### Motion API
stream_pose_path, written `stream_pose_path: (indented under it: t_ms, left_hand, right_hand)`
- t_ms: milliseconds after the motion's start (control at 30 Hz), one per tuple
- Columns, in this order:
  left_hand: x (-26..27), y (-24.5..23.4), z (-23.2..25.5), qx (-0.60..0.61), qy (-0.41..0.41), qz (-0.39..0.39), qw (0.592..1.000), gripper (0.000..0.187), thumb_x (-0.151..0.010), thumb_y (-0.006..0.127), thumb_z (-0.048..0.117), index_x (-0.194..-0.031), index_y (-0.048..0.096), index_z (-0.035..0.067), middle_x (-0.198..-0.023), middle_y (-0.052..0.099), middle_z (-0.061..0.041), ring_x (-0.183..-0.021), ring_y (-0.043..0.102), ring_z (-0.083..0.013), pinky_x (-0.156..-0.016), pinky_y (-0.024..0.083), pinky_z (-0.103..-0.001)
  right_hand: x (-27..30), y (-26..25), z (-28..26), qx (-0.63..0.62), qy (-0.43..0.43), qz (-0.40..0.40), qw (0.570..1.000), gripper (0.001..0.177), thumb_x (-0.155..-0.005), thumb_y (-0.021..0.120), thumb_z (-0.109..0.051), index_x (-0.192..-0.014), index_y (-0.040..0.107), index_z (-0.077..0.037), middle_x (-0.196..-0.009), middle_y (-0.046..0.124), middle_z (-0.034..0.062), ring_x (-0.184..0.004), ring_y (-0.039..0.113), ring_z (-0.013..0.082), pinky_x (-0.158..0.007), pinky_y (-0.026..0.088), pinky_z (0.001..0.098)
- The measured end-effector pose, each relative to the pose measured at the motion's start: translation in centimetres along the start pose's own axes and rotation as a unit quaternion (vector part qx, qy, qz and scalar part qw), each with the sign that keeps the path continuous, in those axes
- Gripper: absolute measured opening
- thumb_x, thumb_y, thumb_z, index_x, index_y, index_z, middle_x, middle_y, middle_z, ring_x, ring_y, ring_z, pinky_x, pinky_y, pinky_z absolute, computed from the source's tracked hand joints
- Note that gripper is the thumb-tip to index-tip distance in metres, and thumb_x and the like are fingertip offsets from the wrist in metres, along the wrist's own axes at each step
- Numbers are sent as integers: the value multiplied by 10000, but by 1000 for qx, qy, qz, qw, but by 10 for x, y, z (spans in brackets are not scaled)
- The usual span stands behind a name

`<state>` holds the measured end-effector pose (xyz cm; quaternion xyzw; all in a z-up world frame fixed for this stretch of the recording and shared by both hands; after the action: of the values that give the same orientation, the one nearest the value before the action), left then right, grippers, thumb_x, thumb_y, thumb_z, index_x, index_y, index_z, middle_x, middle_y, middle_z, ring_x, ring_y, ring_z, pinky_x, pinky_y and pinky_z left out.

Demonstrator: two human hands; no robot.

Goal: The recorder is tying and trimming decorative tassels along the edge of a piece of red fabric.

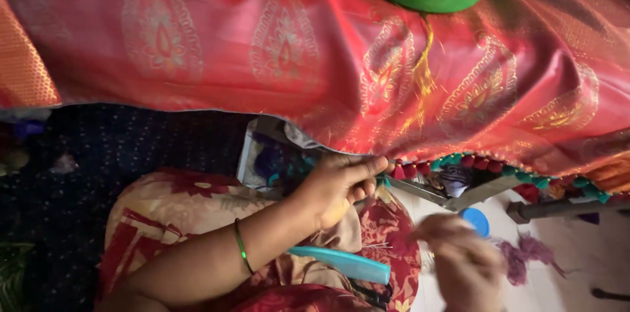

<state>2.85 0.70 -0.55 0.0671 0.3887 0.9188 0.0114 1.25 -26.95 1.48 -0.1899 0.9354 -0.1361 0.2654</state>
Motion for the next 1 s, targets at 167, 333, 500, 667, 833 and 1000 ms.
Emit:
stream_pose_path:
  t_ms: [167, 333, 500, 667, 833, 1000]
  left_hand:
    - [-1, -5, 4, 73, -32, 17, 997, 231, -925, 769, 199, -1017, 744, -12, -706, 649, -7, -595, 549, -56, -519, 387, -194]
    - [1, 2, 7, 94, -31, 5, 995, 246, -915, 764, 192, -1027, 752, -27, -751, 672, -21, -628, 576, -68, -556, 443, -190]
    - [6, 5, 10, 91, -28, 9, 995, 240, -921, 761, 197, -1022, 748, -21, -745, 663, -30, -632, 589, -79, -543, 431, -188]
    - [6, 4, 14, 71, -4, 16, 997, 243, -921, 767, 196, -1022, 743, -24, -764, 654, 6, -599, 507, -47, -478, 328, -176]
    - [2, 1, 17, 76, 1, 1, 997, 280, -936, 774, 237, -1054, 748, -16, -802, 616, 13, -611, 465, -40, -468, 303, -171]
    - [0, 6, 17, 79, -22, 24, 996, 245, -909, 757, 222, -1023, 727, 6, -878, 698, 6, -614, 488, -45, -480, 323, -174]
  right_hand:
    - [48, -102, 71, -395, -52, 63, 915, 124, -1036, 567, -125, -974, 673, -110, -919, 709, 7, -875, 662, 130, -867, 538, 312]
    - [33, -139, 94, -720, -97, 129, 675, 239, -1161, 465, -229, -990, 602, -133, -955, 677, -49, -989, 617, 43, -1024, 506, 286]
    - [20, -142, 92, -688, -34, 115, 716, 194, -1112, 533, -206, -975, 644, -124, -983, 699, -21, -933, 624, 81, -890, 519, 277]
    - [10, -145, 89, -646, 26, 104, 756, 150, -1062, 600, -182, -960, 686, -113, -1010, 720, 8, -877, 631, 118, -756, 533, 268]
    - [5, -146, 87, -592, 52, 124, 795, 119, -1052, 637, -147, -976, 706, -89, -1043, 723, 43, -852, 632, 142, -692, 544, 253]
    - [15, -147, 86, -536, 28, 195, 821, 116, -1110, 618, -100, -1039, 688, -44, -1080, 696, 86, -880, 626, 144, -754, 549, 232]
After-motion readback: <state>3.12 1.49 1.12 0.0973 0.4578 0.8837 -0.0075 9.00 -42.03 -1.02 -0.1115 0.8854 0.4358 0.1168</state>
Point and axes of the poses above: each hand's wrist, its own x-axis away from the middle knuckle, its own y-axis out of the palm, z = x × y, the point moved 2 cm from there along -x, towards the middle knuckle
